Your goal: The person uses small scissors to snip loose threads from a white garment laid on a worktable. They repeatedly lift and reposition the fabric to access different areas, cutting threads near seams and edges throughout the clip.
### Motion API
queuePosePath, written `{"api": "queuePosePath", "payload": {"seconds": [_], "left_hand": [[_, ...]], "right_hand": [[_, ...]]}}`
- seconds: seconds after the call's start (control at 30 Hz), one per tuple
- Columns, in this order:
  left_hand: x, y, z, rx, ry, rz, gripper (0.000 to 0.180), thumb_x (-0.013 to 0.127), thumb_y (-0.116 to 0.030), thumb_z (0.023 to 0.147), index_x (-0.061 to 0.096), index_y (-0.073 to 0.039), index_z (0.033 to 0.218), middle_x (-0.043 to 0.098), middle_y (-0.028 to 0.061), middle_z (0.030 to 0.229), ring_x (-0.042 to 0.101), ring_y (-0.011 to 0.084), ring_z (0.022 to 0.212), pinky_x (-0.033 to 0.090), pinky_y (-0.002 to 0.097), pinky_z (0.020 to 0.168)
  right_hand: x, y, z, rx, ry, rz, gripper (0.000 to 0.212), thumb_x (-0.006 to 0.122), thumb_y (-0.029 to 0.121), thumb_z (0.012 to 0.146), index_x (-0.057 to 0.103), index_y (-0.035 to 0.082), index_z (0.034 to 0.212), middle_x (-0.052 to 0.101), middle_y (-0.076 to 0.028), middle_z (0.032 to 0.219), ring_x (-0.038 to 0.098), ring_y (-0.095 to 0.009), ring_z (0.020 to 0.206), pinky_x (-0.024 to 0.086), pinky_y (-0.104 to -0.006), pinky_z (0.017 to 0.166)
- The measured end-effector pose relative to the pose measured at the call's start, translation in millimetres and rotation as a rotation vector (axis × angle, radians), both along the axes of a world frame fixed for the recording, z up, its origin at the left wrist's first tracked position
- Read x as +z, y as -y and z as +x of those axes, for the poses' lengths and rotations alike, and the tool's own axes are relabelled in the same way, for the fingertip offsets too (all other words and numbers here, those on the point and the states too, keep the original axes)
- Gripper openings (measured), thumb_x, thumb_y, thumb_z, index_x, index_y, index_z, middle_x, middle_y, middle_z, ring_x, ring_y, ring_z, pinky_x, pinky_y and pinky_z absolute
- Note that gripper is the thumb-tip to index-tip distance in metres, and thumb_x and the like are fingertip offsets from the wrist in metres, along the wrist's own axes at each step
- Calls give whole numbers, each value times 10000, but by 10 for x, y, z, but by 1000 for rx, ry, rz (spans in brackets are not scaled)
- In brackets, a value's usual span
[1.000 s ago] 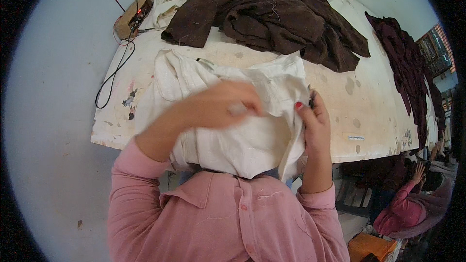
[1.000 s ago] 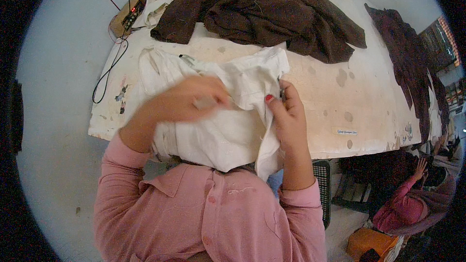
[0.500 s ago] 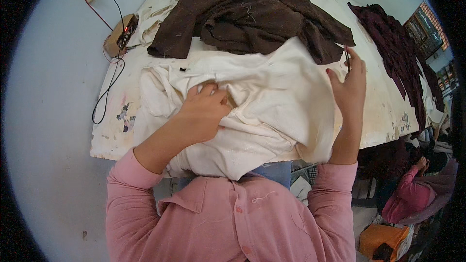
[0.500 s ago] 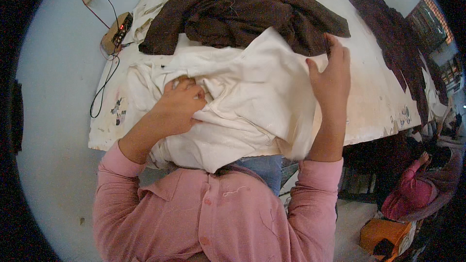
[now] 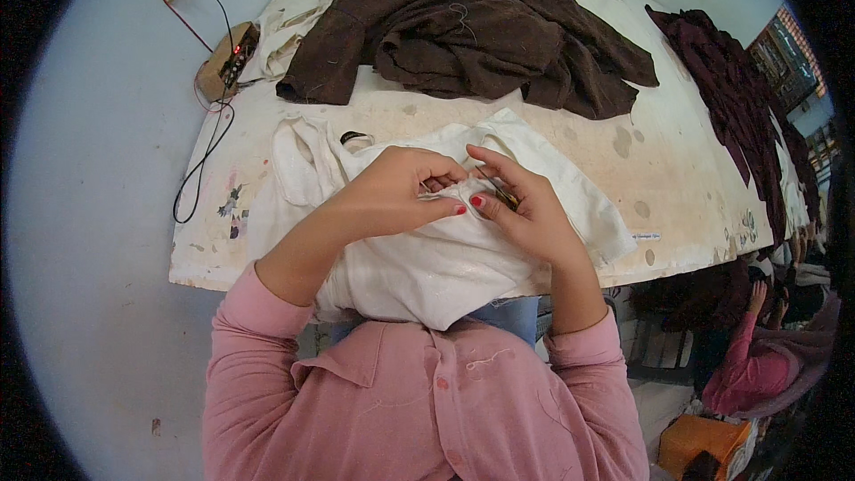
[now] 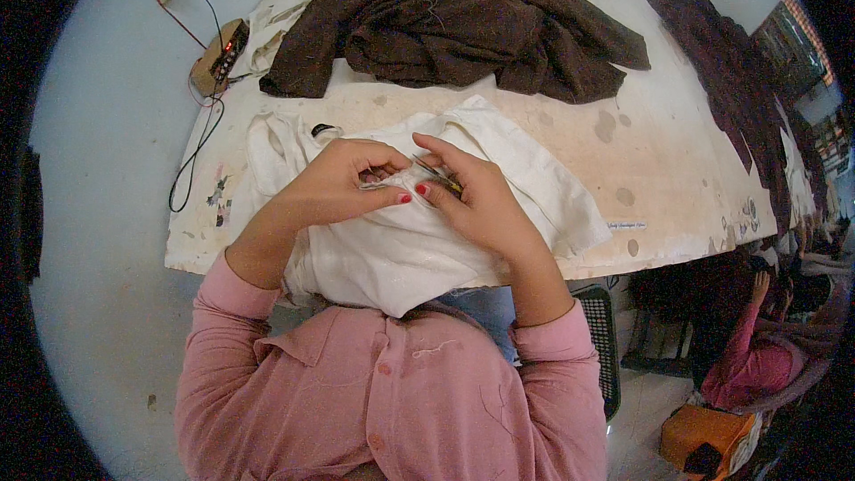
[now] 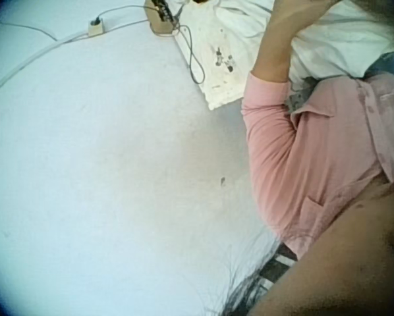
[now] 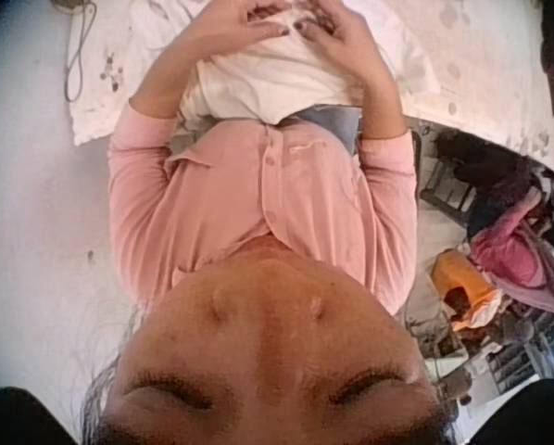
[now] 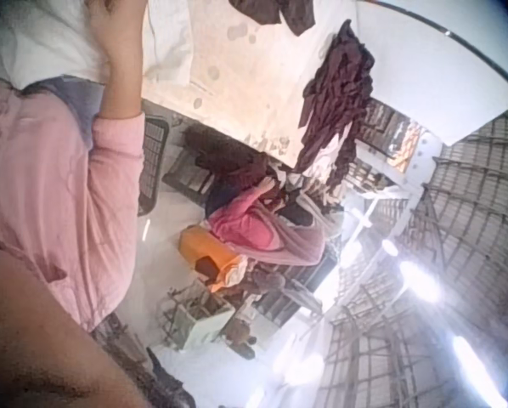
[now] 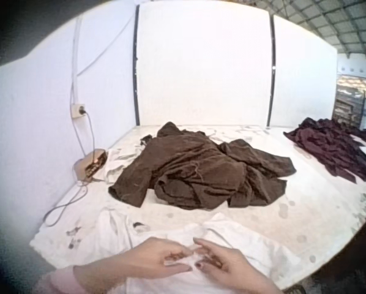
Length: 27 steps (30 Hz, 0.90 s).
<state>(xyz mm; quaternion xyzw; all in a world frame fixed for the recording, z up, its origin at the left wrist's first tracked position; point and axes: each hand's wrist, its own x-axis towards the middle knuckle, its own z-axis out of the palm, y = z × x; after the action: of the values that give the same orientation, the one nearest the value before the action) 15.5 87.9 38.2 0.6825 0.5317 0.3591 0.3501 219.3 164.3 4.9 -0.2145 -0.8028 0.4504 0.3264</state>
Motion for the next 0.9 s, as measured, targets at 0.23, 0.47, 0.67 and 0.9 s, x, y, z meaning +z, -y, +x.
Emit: {"api": "queuePosePath", "payload": {"seconds": [0.23, 0.47, 0.67, 0.9], "left_hand": [[88, 2, 57, 80, 29, -8, 171, 689, -139, 865, 644, -1, 956, 603, -12, 785, 492, 38, 709, 413, 212, 622], [-28, -105, -32, 138, 192, -123, 152, 621, -157, 931, 623, -5, 925, 603, -24, 795, 492, 23, 713, 414, 197, 614], [-39, -107, 15, -30, -47, 108, 131, 605, -138, 940, 613, -7, 936, 562, -46, 760, 482, 25, 722, 415, 190, 624], [-61, -126, 10, 60, 158, -100, 148, 579, -184, 964, 590, -40, 933, 486, -60, 708, 393, 24, 645, 346, 201, 557]], "right_hand": [[118, 93, -50, -111, 83, -167, 540, 760, 101, 759, 565, 104, 1263, 669, -95, 922, 570, -109, 703, 466, -252, 646], [31, 84, -32, -152, 17, -200, 505, 765, 102, 760, 578, 89, 1229, 684, -106, 879, 609, -128, 734, 488, -278, 675], [116, 124, -54, -190, 82, -126, 475, 745, 104, 770, 570, 73, 1211, 675, -111, 853, 625, -160, 746, 494, -282, 680], [131, 100, 23, -237, 34, 136, 433, 714, 162, 812, 568, 56, 1206, 622, -131, 893, 613, -225, 785, 484, -311, 731]]}}
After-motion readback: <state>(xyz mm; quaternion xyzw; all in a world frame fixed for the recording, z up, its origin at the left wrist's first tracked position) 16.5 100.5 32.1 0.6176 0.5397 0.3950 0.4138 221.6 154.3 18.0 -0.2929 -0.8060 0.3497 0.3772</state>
